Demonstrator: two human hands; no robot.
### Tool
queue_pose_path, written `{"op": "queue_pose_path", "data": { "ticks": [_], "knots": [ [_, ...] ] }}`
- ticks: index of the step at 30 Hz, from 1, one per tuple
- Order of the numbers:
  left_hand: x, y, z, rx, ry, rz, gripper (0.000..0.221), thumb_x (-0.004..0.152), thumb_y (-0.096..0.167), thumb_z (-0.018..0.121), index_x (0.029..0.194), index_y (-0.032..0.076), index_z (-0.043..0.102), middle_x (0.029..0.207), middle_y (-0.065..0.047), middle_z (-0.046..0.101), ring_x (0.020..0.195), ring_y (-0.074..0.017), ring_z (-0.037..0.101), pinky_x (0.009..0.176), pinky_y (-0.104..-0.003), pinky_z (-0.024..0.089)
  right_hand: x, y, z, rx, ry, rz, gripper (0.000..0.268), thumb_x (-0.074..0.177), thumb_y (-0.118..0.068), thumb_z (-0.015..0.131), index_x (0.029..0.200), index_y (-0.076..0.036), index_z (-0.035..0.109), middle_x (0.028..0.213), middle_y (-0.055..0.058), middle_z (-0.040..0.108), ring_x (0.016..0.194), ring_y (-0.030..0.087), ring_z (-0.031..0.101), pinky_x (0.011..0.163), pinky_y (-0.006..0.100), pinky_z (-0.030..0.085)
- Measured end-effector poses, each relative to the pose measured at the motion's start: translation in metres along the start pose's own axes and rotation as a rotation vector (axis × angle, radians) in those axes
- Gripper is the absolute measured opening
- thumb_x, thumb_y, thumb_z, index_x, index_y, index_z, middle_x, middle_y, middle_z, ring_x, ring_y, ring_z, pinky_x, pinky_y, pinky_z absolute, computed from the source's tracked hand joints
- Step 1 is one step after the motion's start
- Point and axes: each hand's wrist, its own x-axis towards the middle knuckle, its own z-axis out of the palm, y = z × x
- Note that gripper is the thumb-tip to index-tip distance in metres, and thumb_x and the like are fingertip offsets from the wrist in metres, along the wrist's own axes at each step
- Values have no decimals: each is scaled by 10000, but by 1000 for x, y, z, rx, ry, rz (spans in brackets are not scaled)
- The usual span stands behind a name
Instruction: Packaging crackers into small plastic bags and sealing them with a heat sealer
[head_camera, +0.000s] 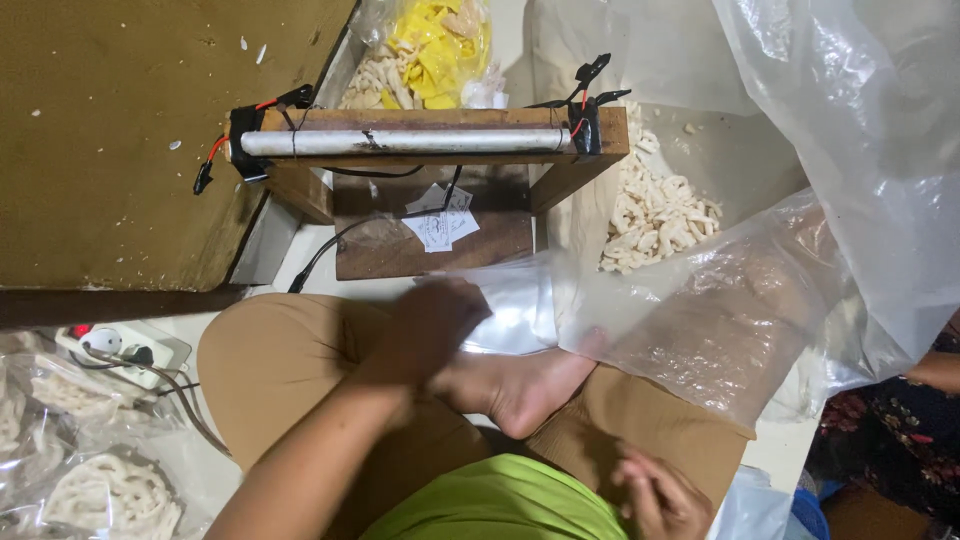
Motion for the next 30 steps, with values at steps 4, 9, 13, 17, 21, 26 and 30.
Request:
{"op": "queue_pose_path", "data": {
  "ticks": [4,9,13,17,21,26,30],
  "knots": [
    [-42,48,-40,-884,-139,94,149,826,105,701,773,214,613,796,46,673,786,-135,621,692,-294,454,43,-59,29,310,-151,-216,86,900,-55,698,903,-102,771,593,-59,458,491,32,310,497,223,206],
    [-52,64,-61,-1255,-240,79,173,971,240,642,957,88,560,794,-93,690,529,-228,724,424,-298,625,86,-83,58,220,-208,-464,323,771,-253,856,944,-113,621,886,6,625,777,122,591,662,242,523],
    [-41,57,-68,-1098,-269,-168,396,764,288,896,1036,153,641,699,6,612,624,-100,535,552,-267,406,118,-99,43,233,-422,-358,52,894,-95,723,946,-98,729,843,33,732,743,122,697,558,209,538],
    [-12,31,-85,-776,-549,-242,450,836,387,758,1252,310,607,969,63,780,867,-121,706,729,-280,520,166,-76,26,200,-608,-31,183,922,-214,657,983,-137,811,963,47,833,848,147,789,718,255,645],
    [8,-24,-18,-1193,-119,-50,407,938,38,620,1344,28,591,736,-131,690,721,-251,741,717,-395,630,267,-51,38,219,-137,-238,119,1029,30,601,1021,81,708,967,263,714,962,411,673,921,511,502],
    [24,-43,9,-1219,-214,-188,375,998,78,448,1336,-9,586,673,-148,677,696,-270,728,742,-387,623,389,49,89,-158,-150,-171,443,1157,-231,495,1428,115,547,1432,422,484,1368,614,395,1130,692,283],
    [41,-64,68,-1167,-387,-174,300,913,68,549,1193,58,655,671,-108,684,681,-221,707,679,-322,558,441,113,119,-177,-184,125,709,1170,-489,349,1573,94,346,1608,348,302,1486,534,258,1183,687,174]
  ]
}}
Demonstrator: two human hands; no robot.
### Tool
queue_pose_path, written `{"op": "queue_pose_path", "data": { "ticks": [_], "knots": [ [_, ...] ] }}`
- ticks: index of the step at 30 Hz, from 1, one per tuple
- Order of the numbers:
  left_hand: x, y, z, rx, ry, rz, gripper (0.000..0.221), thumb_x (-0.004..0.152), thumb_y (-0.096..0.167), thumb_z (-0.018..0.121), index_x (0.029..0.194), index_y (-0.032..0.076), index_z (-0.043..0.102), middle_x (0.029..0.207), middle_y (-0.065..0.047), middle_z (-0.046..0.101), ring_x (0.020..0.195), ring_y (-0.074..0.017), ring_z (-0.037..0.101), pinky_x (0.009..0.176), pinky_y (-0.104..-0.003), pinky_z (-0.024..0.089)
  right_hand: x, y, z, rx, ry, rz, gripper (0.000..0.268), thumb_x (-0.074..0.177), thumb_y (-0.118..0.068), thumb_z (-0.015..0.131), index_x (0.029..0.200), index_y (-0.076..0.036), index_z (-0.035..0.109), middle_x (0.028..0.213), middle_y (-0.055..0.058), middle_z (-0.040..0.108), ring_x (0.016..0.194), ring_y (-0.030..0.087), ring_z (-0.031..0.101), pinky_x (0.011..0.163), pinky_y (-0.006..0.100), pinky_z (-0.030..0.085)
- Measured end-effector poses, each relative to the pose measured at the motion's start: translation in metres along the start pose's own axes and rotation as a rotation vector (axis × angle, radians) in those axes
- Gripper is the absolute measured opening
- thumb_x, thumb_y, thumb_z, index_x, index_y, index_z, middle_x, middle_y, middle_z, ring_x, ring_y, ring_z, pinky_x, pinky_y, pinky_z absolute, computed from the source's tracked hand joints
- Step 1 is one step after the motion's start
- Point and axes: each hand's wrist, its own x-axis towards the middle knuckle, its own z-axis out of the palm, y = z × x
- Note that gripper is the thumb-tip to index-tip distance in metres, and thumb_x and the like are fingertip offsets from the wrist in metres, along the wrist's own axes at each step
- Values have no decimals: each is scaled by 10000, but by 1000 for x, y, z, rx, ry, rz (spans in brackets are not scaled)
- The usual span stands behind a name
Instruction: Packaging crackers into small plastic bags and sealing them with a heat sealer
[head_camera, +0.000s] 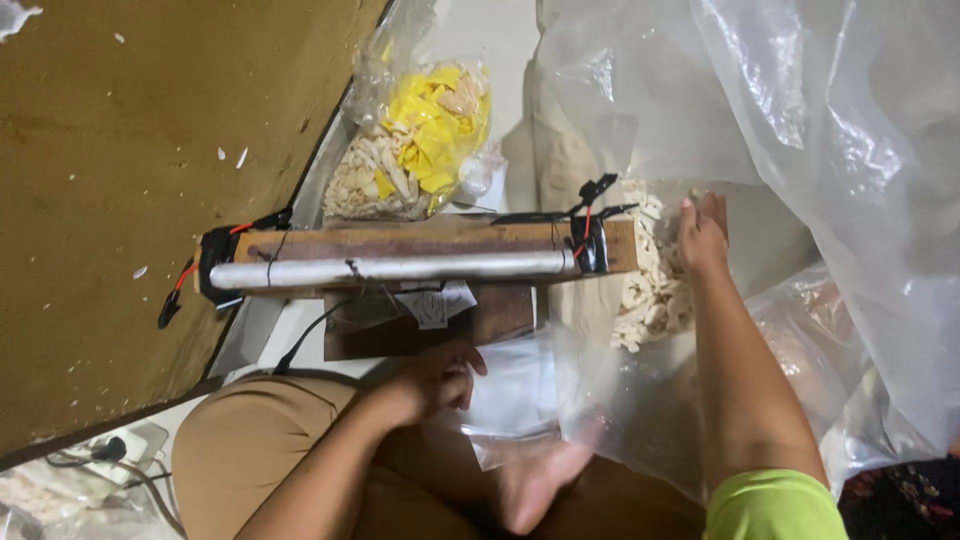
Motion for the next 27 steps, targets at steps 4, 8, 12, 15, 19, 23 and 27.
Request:
{"op": "queue_pose_path", "data": {
  "ticks": [4,8,12,15,19,23,27],
  "knots": [
    [6,13,2,63,-61,-39,303,908,109,495,1147,94,679,688,-84,700,688,-180,688,686,-301,547,7,-8,38,-3,63,-88,686,1189,-458,282,1232,139,617,1191,406,608,1196,595,545,1015,687,392],
    [14,-5,1,45,-93,-50,318,888,124,504,1156,103,673,689,-58,714,675,-151,685,665,-279,529,34,-12,67,40,62,-137,493,1138,-267,332,1181,129,624,1147,357,622,1136,575,575,1006,640,437],
    [20,-16,3,69,-83,-39,316,873,109,507,1149,93,661,707,-68,724,705,-168,678,697,-284,507,61,9,81,47,-2,-116,412,1004,-380,565,749,-85,698,755,164,654,752,358,626,742,474,491],
    [12,9,0,129,-86,-37,307,878,121,512,1131,97,684,710,-75,737,728,-189,689,727,-303,518,16,-39,50,144,-26,-157,236,875,-175,594,971,23,681,999,250,620,955,409,573,848,499,465],
    [17,4,2,167,-64,-4,369,864,155,548,1221,91,620,707,-50,754,777,-194,742,766,-325,526,-35,-32,8,210,-109,-193,410,873,-52,726,1260,72,672,1235,352,628,1190,518,589,1033,566,460],
    [-5,34,7,170,-26,30,332,778,184,638,1103,147,694,676,-33,733,647,-172,635,610,-293,444,-100,-44,-32,142,-147,-188,291,937,-110,779,1214,-51,711,1082,200,720,1100,392,678,1006,518,477],
    [-7,23,23,117,13,100,245,816,146,576,1043,154,670,702,-27,744,653,-141,653,603,-257,431,-164,-56,-58,77,33,-258,265,952,-88,812,1182,7,722,1014,231,699,1036,431,681,960,528,494]
  ]
}}
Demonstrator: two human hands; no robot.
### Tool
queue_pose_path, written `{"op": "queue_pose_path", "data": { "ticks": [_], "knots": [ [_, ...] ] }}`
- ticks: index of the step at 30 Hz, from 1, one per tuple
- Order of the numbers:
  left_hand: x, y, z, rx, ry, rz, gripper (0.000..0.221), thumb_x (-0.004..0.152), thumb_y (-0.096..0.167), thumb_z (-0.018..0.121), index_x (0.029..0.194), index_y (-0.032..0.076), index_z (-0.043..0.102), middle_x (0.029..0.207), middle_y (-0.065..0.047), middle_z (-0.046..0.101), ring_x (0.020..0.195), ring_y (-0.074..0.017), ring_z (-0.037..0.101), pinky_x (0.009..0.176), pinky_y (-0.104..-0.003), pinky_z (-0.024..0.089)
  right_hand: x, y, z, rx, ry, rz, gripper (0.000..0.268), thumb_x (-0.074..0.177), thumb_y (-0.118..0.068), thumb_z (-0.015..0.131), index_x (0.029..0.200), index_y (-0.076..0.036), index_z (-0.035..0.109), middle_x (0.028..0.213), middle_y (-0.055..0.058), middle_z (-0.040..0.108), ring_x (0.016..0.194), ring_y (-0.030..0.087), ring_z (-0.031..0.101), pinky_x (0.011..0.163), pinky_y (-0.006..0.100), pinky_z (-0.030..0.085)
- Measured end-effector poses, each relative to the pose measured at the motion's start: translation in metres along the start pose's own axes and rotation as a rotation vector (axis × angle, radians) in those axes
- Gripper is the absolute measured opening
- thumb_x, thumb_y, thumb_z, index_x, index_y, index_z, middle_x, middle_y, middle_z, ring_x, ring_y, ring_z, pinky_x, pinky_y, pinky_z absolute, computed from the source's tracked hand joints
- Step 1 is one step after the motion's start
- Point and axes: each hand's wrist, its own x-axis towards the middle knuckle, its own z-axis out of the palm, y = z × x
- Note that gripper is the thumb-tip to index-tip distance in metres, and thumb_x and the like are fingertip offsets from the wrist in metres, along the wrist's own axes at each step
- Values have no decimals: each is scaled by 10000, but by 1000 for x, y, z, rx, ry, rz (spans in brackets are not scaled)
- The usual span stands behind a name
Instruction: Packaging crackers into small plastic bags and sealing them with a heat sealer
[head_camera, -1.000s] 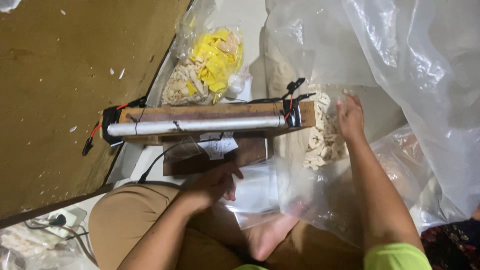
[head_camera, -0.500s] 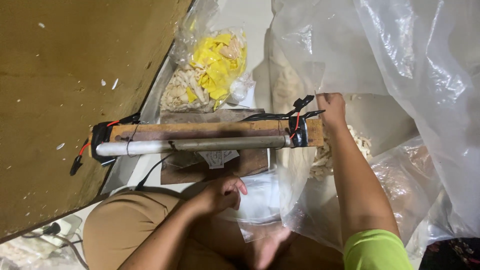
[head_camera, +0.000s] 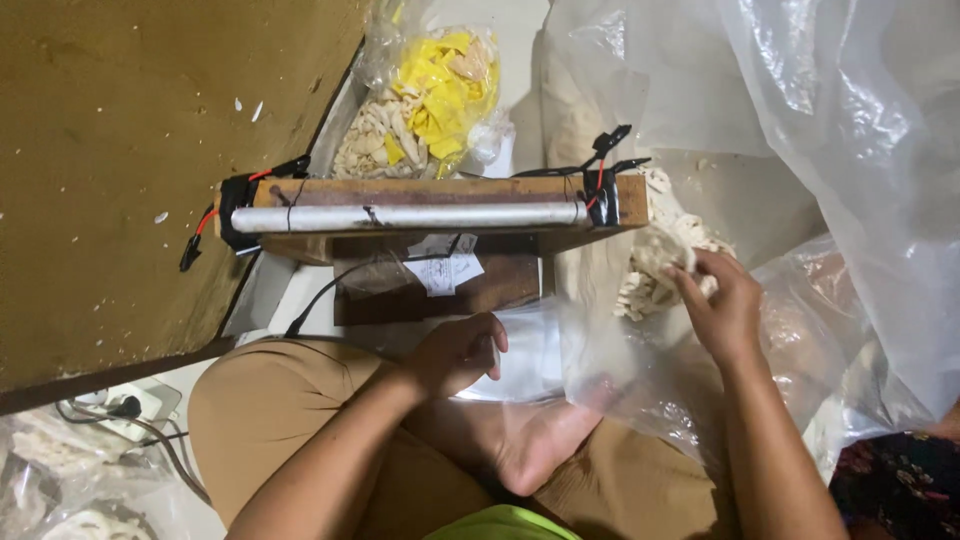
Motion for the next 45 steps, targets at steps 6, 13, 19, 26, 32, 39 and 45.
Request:
{"op": "queue_pose_path", "data": {
  "ticks": [6,13,19,26,32,39,45],
  "knots": [
    [-50,87,22,159,80,105,308,1036,341,293,1077,176,550,838,68,709,803,-143,639,790,-320,477,-109,-89,-26,422,209,308,344,907,-138,741,1214,-36,624,1166,108,696,1080,201,655,956,316,537],
    [-78,201,37,740,-139,-132,263,562,376,612,723,174,564,623,6,629,640,-280,700,553,-361,507,-174,-135,7,99,-33,-434,362,887,-47,690,1248,-24,675,998,114,710,805,199,704,719,294,550],
    [-72,133,51,443,-125,-56,289,1043,316,401,1061,201,665,941,-66,754,820,-261,720,714,-376,529,-158,-152,16,-14,30,-518,288,891,-59,744,1170,-21,681,1080,111,723,933,245,663,830,360,527],
    [-69,98,42,154,92,313,302,1036,317,464,1211,149,645,1022,9,771,934,-155,738,848,-292,548,-133,-140,5,78,-295,-338,563,877,-6,711,1407,24,524,1313,226,682,1050,257,772,950,315,638],
    [-43,41,44,-401,-120,544,778,777,97,815,1430,118,392,1420,-62,344,1350,-209,428,1184,-330,413,-125,-130,-20,87,-472,-13,701,767,-171,855,1411,-190,582,1143,15,777,632,83,666,444,192,546],
    [-36,28,41,124,-272,98,488,886,377,656,1282,100,596,1115,-43,665,993,-152,605,832,-249,476,-124,-101,-14,-81,-98,-257,332,825,-303,756,1041,-62,680,1126,119,665,965,218,682,792,325,629],
    [-24,0,59,66,-150,182,371,806,276,750,1130,116,661,1058,-9,673,938,-111,593,767,-224,433,-128,-122,-11,11,-262,-237,350,890,-383,647,1106,-124,738,1082,78,733,980,217,666,828,350,570]
  ]
}}
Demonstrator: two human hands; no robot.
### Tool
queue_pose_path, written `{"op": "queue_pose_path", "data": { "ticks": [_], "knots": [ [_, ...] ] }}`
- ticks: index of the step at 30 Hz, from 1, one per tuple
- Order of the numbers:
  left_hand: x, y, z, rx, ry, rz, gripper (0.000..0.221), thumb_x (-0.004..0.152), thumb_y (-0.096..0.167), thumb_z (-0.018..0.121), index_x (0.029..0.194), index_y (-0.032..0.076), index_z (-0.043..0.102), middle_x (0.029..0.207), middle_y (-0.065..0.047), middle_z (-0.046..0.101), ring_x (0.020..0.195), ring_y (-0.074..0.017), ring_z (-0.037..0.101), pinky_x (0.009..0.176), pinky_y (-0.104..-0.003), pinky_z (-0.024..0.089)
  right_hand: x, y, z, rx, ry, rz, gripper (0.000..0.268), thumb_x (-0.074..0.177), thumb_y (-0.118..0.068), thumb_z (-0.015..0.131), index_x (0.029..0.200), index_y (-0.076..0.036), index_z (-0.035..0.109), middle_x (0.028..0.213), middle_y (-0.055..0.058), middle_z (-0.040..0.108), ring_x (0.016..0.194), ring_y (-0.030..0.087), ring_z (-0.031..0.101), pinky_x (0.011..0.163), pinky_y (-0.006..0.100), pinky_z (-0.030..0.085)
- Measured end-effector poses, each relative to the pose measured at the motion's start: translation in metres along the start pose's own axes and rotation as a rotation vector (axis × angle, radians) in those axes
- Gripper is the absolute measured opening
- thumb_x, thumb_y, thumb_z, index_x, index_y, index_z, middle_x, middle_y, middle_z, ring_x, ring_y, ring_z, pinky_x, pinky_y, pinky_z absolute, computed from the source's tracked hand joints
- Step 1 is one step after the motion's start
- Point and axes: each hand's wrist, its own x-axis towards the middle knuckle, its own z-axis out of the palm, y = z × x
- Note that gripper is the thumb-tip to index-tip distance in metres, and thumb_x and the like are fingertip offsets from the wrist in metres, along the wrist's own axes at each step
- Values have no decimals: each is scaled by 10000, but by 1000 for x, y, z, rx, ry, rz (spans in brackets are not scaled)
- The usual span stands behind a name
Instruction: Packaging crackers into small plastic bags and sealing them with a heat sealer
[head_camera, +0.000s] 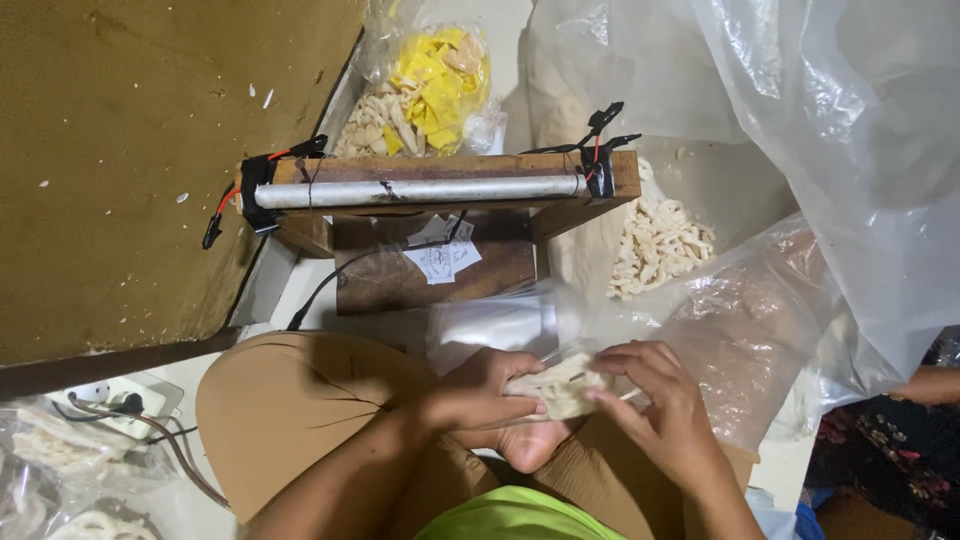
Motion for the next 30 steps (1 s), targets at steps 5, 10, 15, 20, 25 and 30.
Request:
{"op": "queue_pose_path", "data": {
  "ticks": [5,10,15,20,25,30],
  "knots": [
    [-3,-3,15,-483,-142,-77,872,735,194,821,1480,-21,419,1435,-115,575,1329,-205,548,1136,-262,434,-1,12,-5,-2,-24,51,94,900,-204,706,974,-151,728,894,-9,754,841,142,645,789,300,443],
    [-2,-18,17,-382,-151,-34,315,942,149,686,1231,69,587,1089,6,617,1001,-84,551,832,-210,429,42,32,-38,-74,2,124,492,848,-251,741,1298,-125,585,1394,117,624,1209,289,650,1006,441,562],
    [10,-18,4,-464,-118,-2,242,901,112,772,994,94,549,907,15,571,873,-68,540,738,-223,407,134,137,-68,-106,307,168,346,1068,-153,576,1378,-2,594,1447,257,543,1303,384,524,1009,521,475],
    [26,-29,-11,-558,-147,-127,432,842,131,826,1204,23,616,945,-13,712,819,-95,692,695,-218,592,156,303,-23,-33,146,542,425,1061,-94,577,1486,-96,572,1411,228,554,1334,443,504,1052,608,439],
    [26,-22,-16,-566,-121,-144,317,852,133,812,1103,49,637,872,37,630,747,-46,617,649,-182,521,162,317,-6,-258,9,489,498,938,-60,667,1433,-115,647,1239,263,648,1167,497,630,951,621,507],
    [26,-12,-16,-593,-142,-129,313,841,132,822,1087,44,649,855,31,652,744,-44,632,646,-175,524,157,267,-37,-92,47,423,428,883,5,710,1310,-29,696,1076,299,664,1047,503,673,928,560,512]
  ]
}}
